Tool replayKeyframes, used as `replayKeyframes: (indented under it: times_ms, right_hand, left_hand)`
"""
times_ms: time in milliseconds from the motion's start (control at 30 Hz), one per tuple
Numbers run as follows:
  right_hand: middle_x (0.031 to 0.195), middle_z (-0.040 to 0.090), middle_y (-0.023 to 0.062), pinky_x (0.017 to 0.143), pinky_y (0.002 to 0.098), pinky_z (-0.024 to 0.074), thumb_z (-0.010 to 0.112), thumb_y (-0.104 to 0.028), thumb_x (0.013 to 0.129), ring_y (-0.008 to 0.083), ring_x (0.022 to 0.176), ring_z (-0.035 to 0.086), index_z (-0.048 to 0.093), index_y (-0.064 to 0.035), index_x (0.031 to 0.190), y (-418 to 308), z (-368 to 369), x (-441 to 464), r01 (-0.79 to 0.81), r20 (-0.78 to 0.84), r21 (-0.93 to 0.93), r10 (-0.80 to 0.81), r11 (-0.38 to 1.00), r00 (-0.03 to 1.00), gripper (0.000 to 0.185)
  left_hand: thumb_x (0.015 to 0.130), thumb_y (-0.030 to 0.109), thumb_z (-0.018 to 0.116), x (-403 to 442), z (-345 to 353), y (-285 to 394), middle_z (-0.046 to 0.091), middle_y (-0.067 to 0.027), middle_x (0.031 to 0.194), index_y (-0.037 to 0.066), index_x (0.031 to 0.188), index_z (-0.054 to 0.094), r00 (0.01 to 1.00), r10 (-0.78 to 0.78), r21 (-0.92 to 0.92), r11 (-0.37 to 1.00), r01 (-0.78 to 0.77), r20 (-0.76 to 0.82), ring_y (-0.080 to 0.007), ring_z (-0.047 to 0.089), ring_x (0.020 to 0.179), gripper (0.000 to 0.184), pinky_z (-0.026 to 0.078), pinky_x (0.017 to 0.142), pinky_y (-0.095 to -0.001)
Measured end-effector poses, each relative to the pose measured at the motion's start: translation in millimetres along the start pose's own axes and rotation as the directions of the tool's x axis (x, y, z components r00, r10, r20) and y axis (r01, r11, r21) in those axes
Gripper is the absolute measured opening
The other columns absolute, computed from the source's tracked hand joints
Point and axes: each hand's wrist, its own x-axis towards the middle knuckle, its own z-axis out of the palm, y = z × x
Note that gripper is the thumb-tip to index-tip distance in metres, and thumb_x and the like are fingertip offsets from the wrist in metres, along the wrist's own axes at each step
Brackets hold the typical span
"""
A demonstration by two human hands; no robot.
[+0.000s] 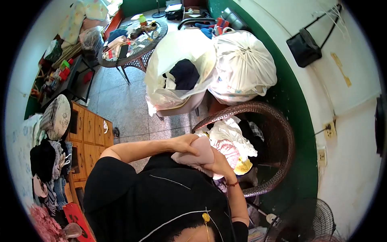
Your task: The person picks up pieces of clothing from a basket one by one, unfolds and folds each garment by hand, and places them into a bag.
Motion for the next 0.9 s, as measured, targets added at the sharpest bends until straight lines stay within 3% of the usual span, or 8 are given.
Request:
replayKeyframes:
  times_ms: [67,133,200,400,533,633,667,900]
  right_hand:
    - [0.093,0.062,0.0155,0.075,0.0319,0.0463,0.068,-0.016,0.060,0.0279,0.084,0.060,0.055,0.0033,0.100,19.8,0.3,18.1,-0.016,-0.021,0.091,0.018,0.996,1.000,0.046]
    - [0.089,0.063,0.0087,0.074,0.0279,0.0462,0.067,-0.009,0.060,0.0166,0.080,0.059,0.059,0.0028,0.095,27.4,-11.6,36.4,-0.146,0.003,0.483,0.165,0.864,0.986,0.037]
    - [0.087,0.062,0.0066,0.070,0.0249,0.0457,0.068,-0.004,0.061,0.0124,0.079,0.057,0.059,0.0038,0.095,6.7,-42.9,57.1,-0.109,-0.140,0.517,0.210,0.849,0.968,0.036]
    - [0.086,0.061,0.0137,0.069,0.0283,0.0496,0.062,-0.006,0.065,0.0203,0.074,0.061,0.054,0.0113,0.097,-93.4,-147.1,171.8,0.159,-0.379,0.684,0.161,0.712,0.911,0.037]
    - [0.085,0.061,0.0158,0.065,0.0273,0.0486,0.061,-0.012,0.072,0.0206,0.076,0.060,0.058,0.0095,0.093,-105.3,-153.6,301.2,0.054,-0.253,0.595,0.123,0.802,0.959,0.030]
    - [0.079,0.062,0.0144,0.059,0.0289,0.0474,0.063,-0.013,0.068,0.0190,0.068,0.059,0.061,0.0088,0.083,-60.8,-115.6,400.4,-0.114,-0.202,0.398,0.208,0.910,0.957,0.027]
    - [0.080,0.062,0.0159,0.058,0.0327,0.0478,0.067,-0.015,0.064,0.0229,0.064,0.059,0.061,0.0101,0.085,-39.4,-101.3,431.2,-0.230,-0.208,0.043,0.234,0.972,0.950,0.033]
    - [0.084,0.061,0.0136,0.065,0.0297,0.0463,0.067,-0.011,0.064,0.0210,0.073,0.058,0.060,0.0105,0.091,67.4,12.4,552.7,-0.244,0.158,0.158,0.219,0.957,0.963,0.035]
  left_hand:
    - [0.072,0.031,0.066,-6.0,-28.5,22.7,0.057,-0.0129,0.094,-0.002,0.110,0.047,0.999,-0.010,0.262,0.965,0.019,-0.035,-0.0193,0.053,0.090,0.054,0.043,0.078,-0.0301]
    - [0.072,0.035,0.065,-18.2,-62.5,29.6,0.058,-0.0148,0.092,-0.002,0.110,0.045,0.927,0.276,0.561,0.823,-0.092,-0.253,-0.0253,0.055,0.088,0.057,0.041,0.078,-0.0374]
    - [0.067,0.039,0.068,-31.2,-108.2,31.7,0.056,-0.0135,0.101,0.000,0.118,0.039,0.799,0.569,0.933,0.358,-0.029,-0.193,-0.0301,0.050,0.099,0.070,0.027,0.093,-0.0500]
    - [0.065,0.017,0.065,-45.8,-186.5,12.3,0.057,-0.0126,0.096,0.003,0.109,0.049,0.886,0.429,0.953,-0.151,0.264,-0.178,-0.0304,0.046,0.106,0.049,0.014,0.097,-0.0613]
    - [0.064,0.013,0.055,-45.4,-207.4,-8.4,0.054,-0.0021,0.060,0.007,0.071,0.056,0.907,0.421,0.996,-0.059,0.065,-0.034,-0.0214,0.056,0.080,0.009,0.020,0.099,-0.0533]
    - [0.065,0.017,0.055,-56.5,-215.1,11.5,0.055,-0.0023,0.062,0.007,0.074,0.058,0.921,0.387,0.999,-0.017,-0.039,0.043,-0.0185,0.055,0.068,0.014,0.030,0.092,-0.0457]
    - [0.066,0.018,0.054,-58.0,-217.8,13.9,0.055,-0.0022,0.063,0.006,0.074,0.058,0.922,0.382,0.997,0.018,-0.077,0.064,-0.0185,0.054,0.068,0.015,0.031,0.090,-0.0443]
    - [0.061,0.017,0.053,-47.9,-239.1,18.6,0.053,-0.0063,0.061,0.003,0.066,0.056,0.860,0.496,0.979,0.087,-0.186,0.119,-0.0183,0.053,0.065,0.015,0.036,0.083,-0.0385]
